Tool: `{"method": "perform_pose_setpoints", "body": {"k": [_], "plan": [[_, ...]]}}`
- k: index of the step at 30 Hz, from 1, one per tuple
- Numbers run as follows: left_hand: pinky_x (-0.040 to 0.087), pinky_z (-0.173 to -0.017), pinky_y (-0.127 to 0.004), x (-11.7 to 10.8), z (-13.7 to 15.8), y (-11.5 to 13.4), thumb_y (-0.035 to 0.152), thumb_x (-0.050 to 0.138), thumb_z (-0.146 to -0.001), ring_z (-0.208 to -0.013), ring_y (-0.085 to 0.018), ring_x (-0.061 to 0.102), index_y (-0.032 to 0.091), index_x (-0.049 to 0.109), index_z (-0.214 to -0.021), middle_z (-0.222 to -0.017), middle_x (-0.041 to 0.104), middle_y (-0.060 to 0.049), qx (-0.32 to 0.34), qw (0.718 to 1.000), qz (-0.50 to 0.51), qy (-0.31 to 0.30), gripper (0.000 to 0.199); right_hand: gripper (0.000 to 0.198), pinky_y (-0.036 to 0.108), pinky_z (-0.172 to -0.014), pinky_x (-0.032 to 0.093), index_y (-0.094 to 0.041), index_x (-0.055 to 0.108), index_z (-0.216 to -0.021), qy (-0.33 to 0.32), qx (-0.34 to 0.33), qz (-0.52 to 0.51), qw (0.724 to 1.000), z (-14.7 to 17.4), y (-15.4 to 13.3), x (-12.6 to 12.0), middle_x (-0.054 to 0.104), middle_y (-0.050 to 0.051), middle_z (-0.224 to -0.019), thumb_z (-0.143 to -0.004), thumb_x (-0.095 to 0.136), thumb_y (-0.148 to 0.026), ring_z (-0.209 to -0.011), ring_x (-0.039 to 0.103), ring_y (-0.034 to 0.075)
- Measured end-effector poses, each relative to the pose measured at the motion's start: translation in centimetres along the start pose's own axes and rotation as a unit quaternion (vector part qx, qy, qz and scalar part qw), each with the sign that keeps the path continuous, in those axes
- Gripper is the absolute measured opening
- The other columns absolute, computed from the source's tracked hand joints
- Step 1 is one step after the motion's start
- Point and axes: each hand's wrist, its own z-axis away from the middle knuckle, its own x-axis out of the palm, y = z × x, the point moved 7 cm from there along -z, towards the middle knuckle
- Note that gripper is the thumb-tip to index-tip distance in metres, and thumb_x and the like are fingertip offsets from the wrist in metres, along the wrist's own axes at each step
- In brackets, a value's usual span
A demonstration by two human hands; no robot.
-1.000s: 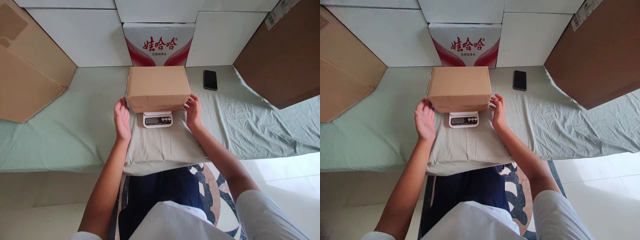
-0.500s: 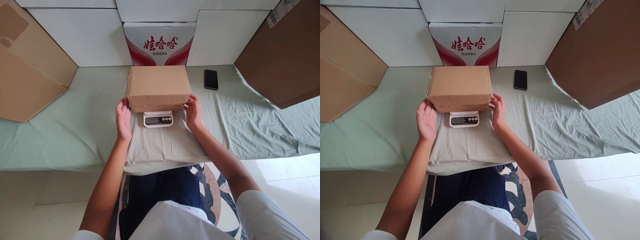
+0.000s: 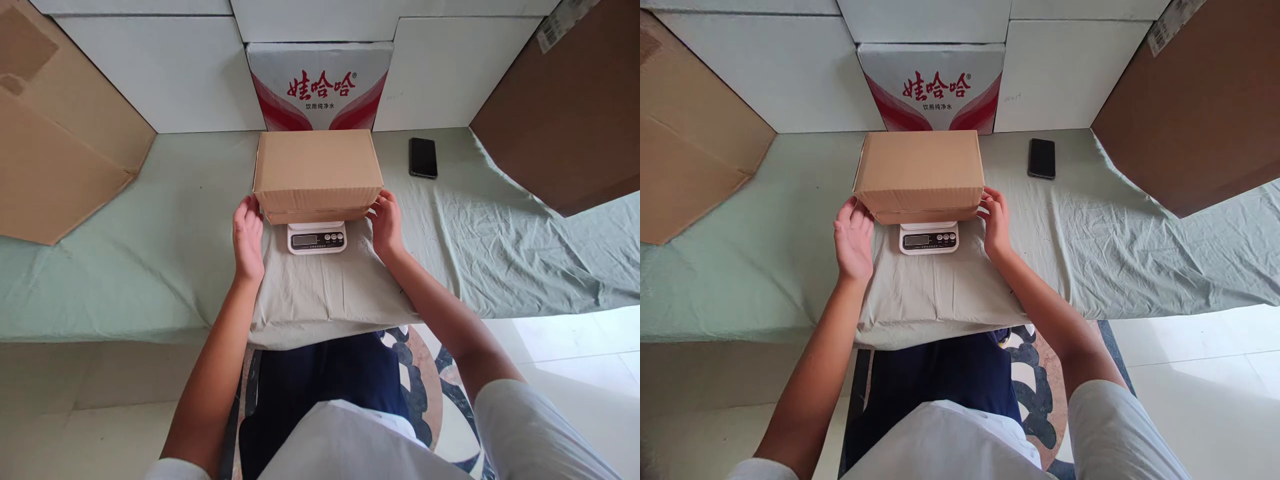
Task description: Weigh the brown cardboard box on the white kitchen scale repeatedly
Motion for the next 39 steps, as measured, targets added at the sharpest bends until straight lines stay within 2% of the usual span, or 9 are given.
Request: {"method": "perform_pose_setpoints", "body": {"k": [4,10,16,22,28,34,39], "plan": [[0.035,-0.151,-0.056,0.3,0.2,0.4,0.103,0.049,-0.101,-0.183,-0.036,0.04,0.035,0.064,-0.164,-0.186,0.056,-0.012,-0.004,1.0,-0.002,0.009,0.094,0.03,0.035,-0.086,0.063,-0.033,0.067,-0.105,-0.017,0.0,0.011,1.0,0.1,-0.1,0.1,0.08,0.0,-0.109,-0.088,0.075,-0.056,-0.108,0.074,0.022],[0.03,-0.152,-0.056,0.5,0.3,0.4,0.101,0.053,-0.102,-0.184,-0.035,0.038,0.038,0.066,-0.163,-0.186,0.057,-0.009,-0.002,1.0,0.022,0.005,0.089,0.034,0.036,-0.089,0.063,-0.033,0.068,-0.109,-0.026,-0.019,0.022,0.999,-0.1,0.3,-0.1,0.079,0.001,-0.115,-0.088,0.073,-0.06,-0.113,0.073,0.023],[0.029,-0.152,-0.055,0.7,0.4,0.7,0.102,0.06,-0.097,-0.183,-0.035,0.039,0.039,0.07,-0.161,-0.186,0.058,-0.008,-0.018,0.999,0.038,0.011,0.091,0.039,0.05,-0.112,0.062,-0.035,0.07,-0.12,-0.073,-0.098,0.079,0.989,0.0,0.1,0.2,0.077,0.003,-0.144,-0.094,0.067,-0.065,-0.134,0.069,0.029],[0.03,-0.152,-0.052,1.0,0.6,0.7,0.103,0.057,-0.097,-0.184,-0.036,0.038,0.037,0.07,-0.165,-0.186,0.057,-0.01,-0.029,0.999,0.022,0.013,0.095,0.05,0.065,-0.129,0.056,-0.035,0.071,-0.129,-0.117,-0.136,0.095,0.979,0.7,-0.6,0.8,0.077,0.007,-0.148,-0.096,0.067,-0.074,-0.145,0.068,0.036],[0.031,-0.152,-0.053,1.1,0.6,0.4,0.104,0.058,-0.096,-0.183,-0.038,0.038,0.034,0.07,-0.168,-0.186,0.058,-0.012,-0.029,0.999,0.02,0.004,0.101,0.064,0.067,-0.129,0.057,-0.036,0.067,-0.141,-0.129,-0.171,0.147,0.966,1.1,-1.3,0.8,0.074,0.008,-0.156,-0.098,0.066,-0.084,-0.147,0.066,0.038],[0.034,-0.15,-0.055,1.0,0.8,-0.3,0.106,0.057,-0.095,-0.182,-0.041,0.04,0.03,0.07,-0.168,-0.188,0.053,-0.016,-0.043,0.999,0.012,0.01,0.106,0.067,0.067,-0.127,0.06,-0.038,0.061,-0.15,-0.161,-0.176,0.141,0.961,1.2,-1.0,1.0,0.068,0.009,-0.164,-0.099,0.069,-0.081,-0.151,0.065,0.039],[0.035,-0.149,-0.057,1.1,0.7,-0.5,0.104,0.064,-0.093,-0.18,-0.041,0.044,0.031,0.075,-0.159,-0.184,0.058,-0.016,-0.035,0.999,0.022,0.002,0.099,0.071,0.065,-0.13,0.057,-0.041,0.054,-0.156,-0.186,-0.174,0.141,0.957,1.2,-0.4,1.4,0.063,0.008,-0.168,-0.098,0.071,-0.078,-0.155,0.06,0.037]]}}
